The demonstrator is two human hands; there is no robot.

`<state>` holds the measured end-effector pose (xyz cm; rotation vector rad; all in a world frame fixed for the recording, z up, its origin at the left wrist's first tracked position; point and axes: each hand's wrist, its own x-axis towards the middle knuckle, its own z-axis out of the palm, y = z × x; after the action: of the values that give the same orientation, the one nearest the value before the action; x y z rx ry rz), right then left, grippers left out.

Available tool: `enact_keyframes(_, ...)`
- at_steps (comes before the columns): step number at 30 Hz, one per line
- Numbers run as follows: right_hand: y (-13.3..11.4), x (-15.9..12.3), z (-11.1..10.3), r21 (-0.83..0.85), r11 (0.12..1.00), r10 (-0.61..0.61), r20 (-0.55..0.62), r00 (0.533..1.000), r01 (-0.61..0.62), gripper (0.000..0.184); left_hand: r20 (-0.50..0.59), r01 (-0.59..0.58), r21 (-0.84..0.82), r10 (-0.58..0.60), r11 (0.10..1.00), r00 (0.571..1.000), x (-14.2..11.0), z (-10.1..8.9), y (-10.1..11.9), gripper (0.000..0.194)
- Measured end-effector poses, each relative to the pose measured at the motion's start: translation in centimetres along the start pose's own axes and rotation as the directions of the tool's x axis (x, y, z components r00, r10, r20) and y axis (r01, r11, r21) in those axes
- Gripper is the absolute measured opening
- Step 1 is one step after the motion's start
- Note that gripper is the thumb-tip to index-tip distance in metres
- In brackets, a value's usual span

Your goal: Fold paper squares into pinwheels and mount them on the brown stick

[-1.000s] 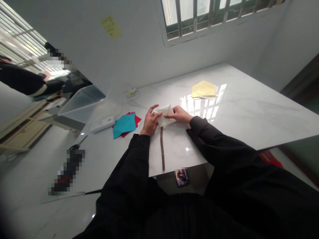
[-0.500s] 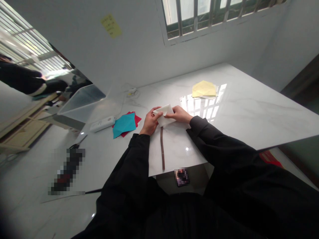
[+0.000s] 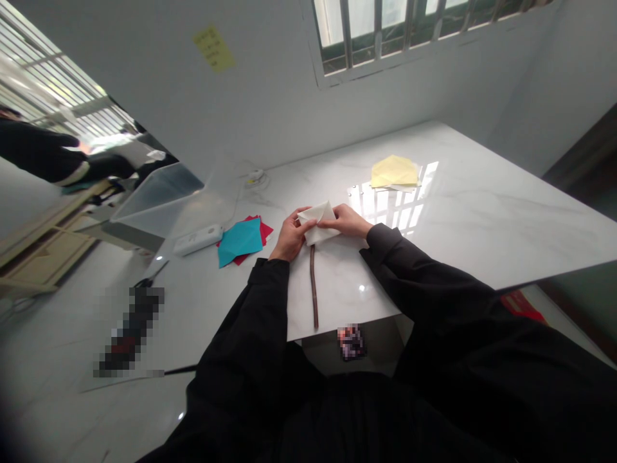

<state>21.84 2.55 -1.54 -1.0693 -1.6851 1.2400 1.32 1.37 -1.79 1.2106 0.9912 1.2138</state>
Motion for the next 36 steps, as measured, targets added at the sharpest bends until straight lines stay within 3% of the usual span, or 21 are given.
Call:
enact_keyframes(4, 0.0, 0.2, -0.3, -0.019, 1.0, 0.023, 0.103, 0.994, -0.021, 0.038, -0.012, -0.015, -0.011, 0.015, 1.0, 1.0, 0.1, -0.1, -0.2, 0.064)
enact_keyframes(11, -0.1, 0.3, -0.2, 0.103, 0.994, 0.026, 0.115, 0.993, -0.038, 0.025, -0.015, -0.007, -0.009, 0.007, 1.0, 1.0, 0.4, -0.4, -0.8, 0.067)
enact_keyframes(17, 0.0, 0.3, 0.1, 0.24, 0.971, -0.034, 0.091, 0.995, 0.011, 0.038, 0.019, -0.012, 0.001, 0.012, 1.0, 1.0, 0.6, -0.5, -1.0, 0.068)
enact_keyframes(36, 0.7, 0.6, 0.0, 0.282, 0.959, -0.032, 0.096, 0.995, 0.004, 0.047, 0.019, 0.014, -0.037, -0.013, 0.999, 1.0, 0.5, -0.4, -0.7, 0.072)
